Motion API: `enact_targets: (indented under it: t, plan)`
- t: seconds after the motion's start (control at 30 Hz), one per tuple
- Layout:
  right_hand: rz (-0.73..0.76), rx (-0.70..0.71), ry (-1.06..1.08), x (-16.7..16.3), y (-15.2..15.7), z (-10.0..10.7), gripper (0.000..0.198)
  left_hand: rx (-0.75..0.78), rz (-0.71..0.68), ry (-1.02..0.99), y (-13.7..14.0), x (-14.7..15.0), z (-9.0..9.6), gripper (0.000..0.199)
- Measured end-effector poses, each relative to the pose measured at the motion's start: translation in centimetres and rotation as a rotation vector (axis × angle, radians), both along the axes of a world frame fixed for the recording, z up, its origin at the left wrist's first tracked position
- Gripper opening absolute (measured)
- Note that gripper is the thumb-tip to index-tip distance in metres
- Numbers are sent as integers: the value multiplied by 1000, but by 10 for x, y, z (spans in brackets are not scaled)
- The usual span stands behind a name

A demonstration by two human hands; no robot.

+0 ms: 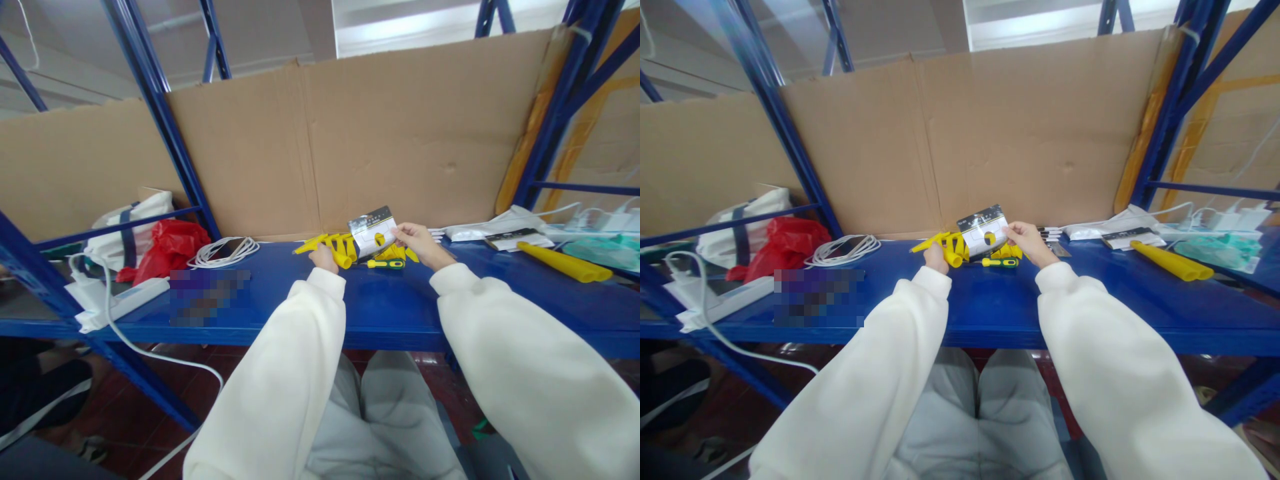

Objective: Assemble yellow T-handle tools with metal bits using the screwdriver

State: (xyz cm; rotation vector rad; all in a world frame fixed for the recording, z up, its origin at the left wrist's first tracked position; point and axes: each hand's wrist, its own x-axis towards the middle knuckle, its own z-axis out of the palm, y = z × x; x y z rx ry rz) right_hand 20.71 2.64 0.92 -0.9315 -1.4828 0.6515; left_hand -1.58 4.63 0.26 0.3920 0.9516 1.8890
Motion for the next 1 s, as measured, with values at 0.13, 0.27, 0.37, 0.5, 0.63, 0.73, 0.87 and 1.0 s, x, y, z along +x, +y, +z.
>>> enact_targets:
  t: [0.13, 0.27, 0.37, 0.5, 0.63, 0.73, 0.87, 1.0]
  plan:
    - [54, -39, -16, -6, -4, 0, 52, -80, 67, -7, -12, 6, 8, 22]
    - [95, -55, -26, -12, -8, -1, 54, -80, 1, 15, -21, 8, 14, 8]
    - [105, -52, -34, -14, -10, -1, 57, -75, -90, 49, -26, 10, 16, 11]
    - [90, -44, -33, -15, -12, -1, 59, -33, -152, 52, -28, 11, 16, 20]
    - [108, -69, -20, -16, -13, -1, 61, -1, -224, 90, -24, 11, 12, 18]
    - [146, -91, 25, -17, -14, -1, 59, 16, -297, 132, -19, 11, 7, 14]
    - [108, -90, 31, -19, -13, -1, 52, 14, -355, 184, -16, 15, 4, 11]
    - [126, -89, 41, -22, -13, -2, 49, 0, -410, 270, -21, 18, 5, 17]
